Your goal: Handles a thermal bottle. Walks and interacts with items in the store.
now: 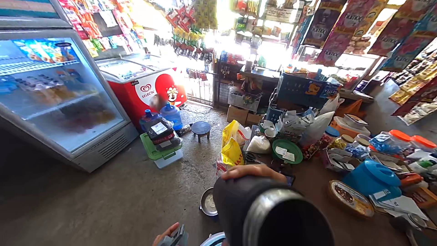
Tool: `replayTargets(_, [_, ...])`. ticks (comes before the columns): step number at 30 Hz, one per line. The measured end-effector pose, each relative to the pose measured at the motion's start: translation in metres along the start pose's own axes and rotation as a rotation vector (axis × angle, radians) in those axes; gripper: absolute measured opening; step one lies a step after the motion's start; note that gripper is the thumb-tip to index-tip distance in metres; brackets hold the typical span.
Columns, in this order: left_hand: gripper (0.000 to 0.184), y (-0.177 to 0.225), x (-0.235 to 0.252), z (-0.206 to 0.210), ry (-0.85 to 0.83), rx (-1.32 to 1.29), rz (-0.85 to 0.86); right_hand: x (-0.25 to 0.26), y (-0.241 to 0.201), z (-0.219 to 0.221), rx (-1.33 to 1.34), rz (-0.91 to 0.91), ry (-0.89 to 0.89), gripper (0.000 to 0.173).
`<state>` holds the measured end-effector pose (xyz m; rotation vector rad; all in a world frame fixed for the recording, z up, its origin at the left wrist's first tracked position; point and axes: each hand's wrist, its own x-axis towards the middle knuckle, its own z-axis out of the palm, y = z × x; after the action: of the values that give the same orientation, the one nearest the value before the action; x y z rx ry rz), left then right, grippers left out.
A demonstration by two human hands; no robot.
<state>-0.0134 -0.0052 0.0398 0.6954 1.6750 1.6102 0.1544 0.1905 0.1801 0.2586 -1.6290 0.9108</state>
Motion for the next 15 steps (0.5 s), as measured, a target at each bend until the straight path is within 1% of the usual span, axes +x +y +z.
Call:
replayTargets(1, [0.083,-0.012,-0.003,-0.005,-0.030,0.006,0.035,-0.004,0.002,0.004,0.079,0.068,0.001,0.047])
replayTargets(3, [0.081,-0.037,-0.004,-0.012,-0.039,-0.016,0.124,-0.007,-0.001,0.006,0.146,0.133,-0.042,0.052])
replayTargets(5, [0.082,-0.037,-0.005,-0.014,-0.022,-0.005,0.148,-0.008,-0.002,-0.001,0.153,0.138,-0.077,0.050])
replayTargets(8, [0.091,-0.027,-0.009,-0.007,0.050,0.031,0.132,-0.004,0.002,-0.011,0.083,0.116,-0.045,0.038])
replayTargets(10, [0.088,-0.026,-0.011,-0.007,0.046,0.038,0.126,0.001,0.002,-0.010,0.046,0.073,-0.040,0.034])
replayTargets(13, [0.076,-0.027,-0.012,-0.016,-0.017,0.038,0.152,0.002,-0.001,-0.004,-0.038,-0.021,-0.061,0.037])
replayTargets(15, [0.076,-0.029,-0.012,-0.019,-0.021,0.041,0.142,0.002,-0.001,-0.006,-0.090,-0.052,-0.058,0.038])
